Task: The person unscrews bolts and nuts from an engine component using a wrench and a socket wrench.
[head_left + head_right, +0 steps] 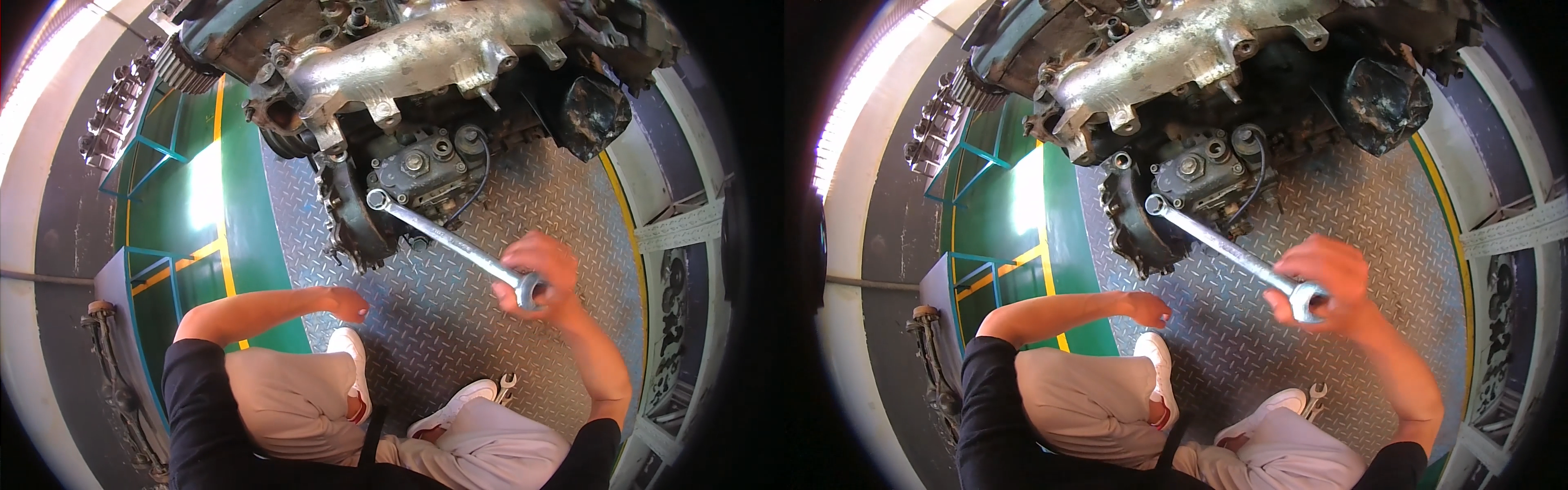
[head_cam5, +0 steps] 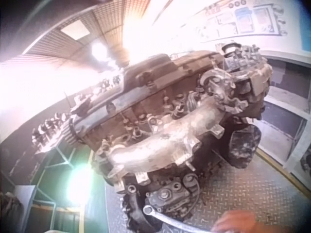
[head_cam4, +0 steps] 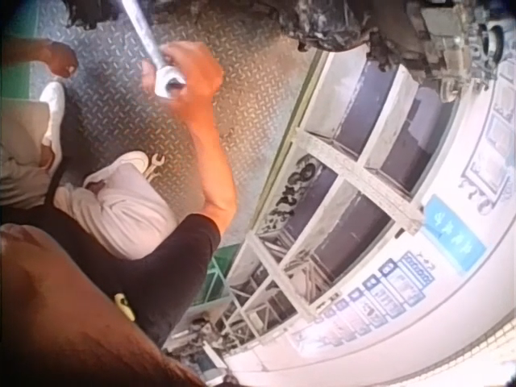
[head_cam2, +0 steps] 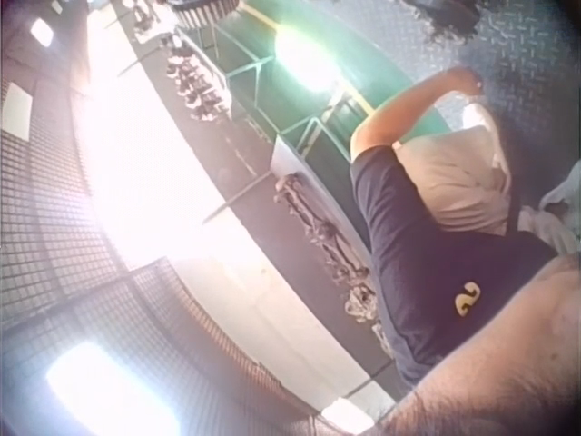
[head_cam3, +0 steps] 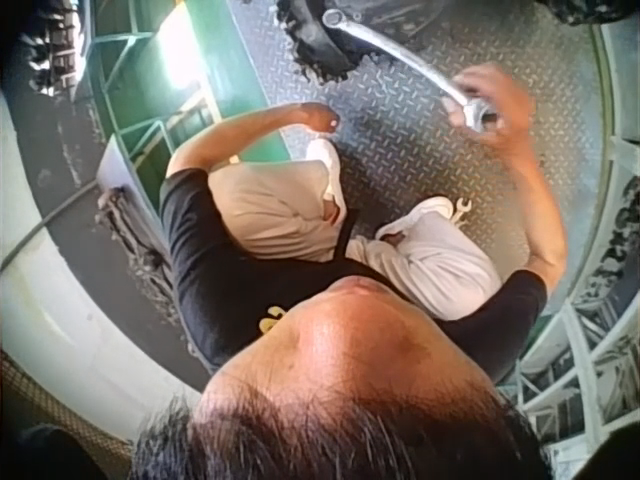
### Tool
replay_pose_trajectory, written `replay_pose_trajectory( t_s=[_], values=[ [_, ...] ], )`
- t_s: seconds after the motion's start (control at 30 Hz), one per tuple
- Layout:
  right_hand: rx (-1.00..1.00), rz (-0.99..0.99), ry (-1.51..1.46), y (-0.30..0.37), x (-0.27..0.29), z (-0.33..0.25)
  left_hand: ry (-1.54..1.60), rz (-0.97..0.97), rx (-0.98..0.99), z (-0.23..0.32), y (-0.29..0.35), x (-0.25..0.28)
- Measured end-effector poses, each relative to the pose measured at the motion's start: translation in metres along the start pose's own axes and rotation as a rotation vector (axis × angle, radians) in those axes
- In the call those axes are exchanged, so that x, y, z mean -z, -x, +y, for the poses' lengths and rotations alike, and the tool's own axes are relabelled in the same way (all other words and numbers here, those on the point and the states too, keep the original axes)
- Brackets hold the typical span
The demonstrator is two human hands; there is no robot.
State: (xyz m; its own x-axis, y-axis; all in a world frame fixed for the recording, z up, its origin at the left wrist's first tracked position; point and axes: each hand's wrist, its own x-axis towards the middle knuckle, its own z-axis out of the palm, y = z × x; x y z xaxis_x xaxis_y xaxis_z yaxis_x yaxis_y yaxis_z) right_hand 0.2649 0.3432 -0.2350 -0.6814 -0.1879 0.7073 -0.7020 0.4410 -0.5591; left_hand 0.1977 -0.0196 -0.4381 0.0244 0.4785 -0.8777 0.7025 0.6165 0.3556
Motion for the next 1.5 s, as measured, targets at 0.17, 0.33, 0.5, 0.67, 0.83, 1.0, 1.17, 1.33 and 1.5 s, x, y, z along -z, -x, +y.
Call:
replay_pose_trajectory(
  t_s=[0.17,0.33,0.5,0.67,0.83,1.0,1.17,1.33,1.5],
  values=[
    [-0.225,-0.034,-0.234,0.001,-0.017,-0.002,-0.017,0.016,-0.051,-0.003,-0.009,-0.001],
    [0.265,-0.169,0.053,-0.021,-0.048,-0.035,0.006,0.066,-0.06,0.0,0.006,-0.001],
    [0.492,-0.361,0.388,-0.018,-0.1,-0.064,0.13,0.184,-0.212,-0.039,-0.028,-0.051],
    [0.635,-0.224,0.345,-0.032,-0.129,-0.066,0.052,0.081,-0.12,-0.008,-0.033,-0.021],
    [0.629,-0.323,0.263,-0.035,-0.138,-0.065,0.101,0.138,-0.164,0.003,-0.019,-0.007],
    [0.619,-0.356,0.144,-0.04,-0.167,-0.054,0.125,0.151,-0.172,0.003,-0.015,-0.007],
    [0.511,-0.373,0.135,-0.038,-0.172,-0.055,0.133,0.159,-0.18,0.001,-0.016,-0.007],
    [0.49,-0.477,0.197,-0.036,-0.162,-0.056,0.145,0.173,-0.161,-0.003,-0.013,-0.01],
    [0.556,-0.62,0.256,-0.031,-0.152,-0.05,0.138,0.181,-0.137,-0.01,-0.008,-0.018]
  ],
)
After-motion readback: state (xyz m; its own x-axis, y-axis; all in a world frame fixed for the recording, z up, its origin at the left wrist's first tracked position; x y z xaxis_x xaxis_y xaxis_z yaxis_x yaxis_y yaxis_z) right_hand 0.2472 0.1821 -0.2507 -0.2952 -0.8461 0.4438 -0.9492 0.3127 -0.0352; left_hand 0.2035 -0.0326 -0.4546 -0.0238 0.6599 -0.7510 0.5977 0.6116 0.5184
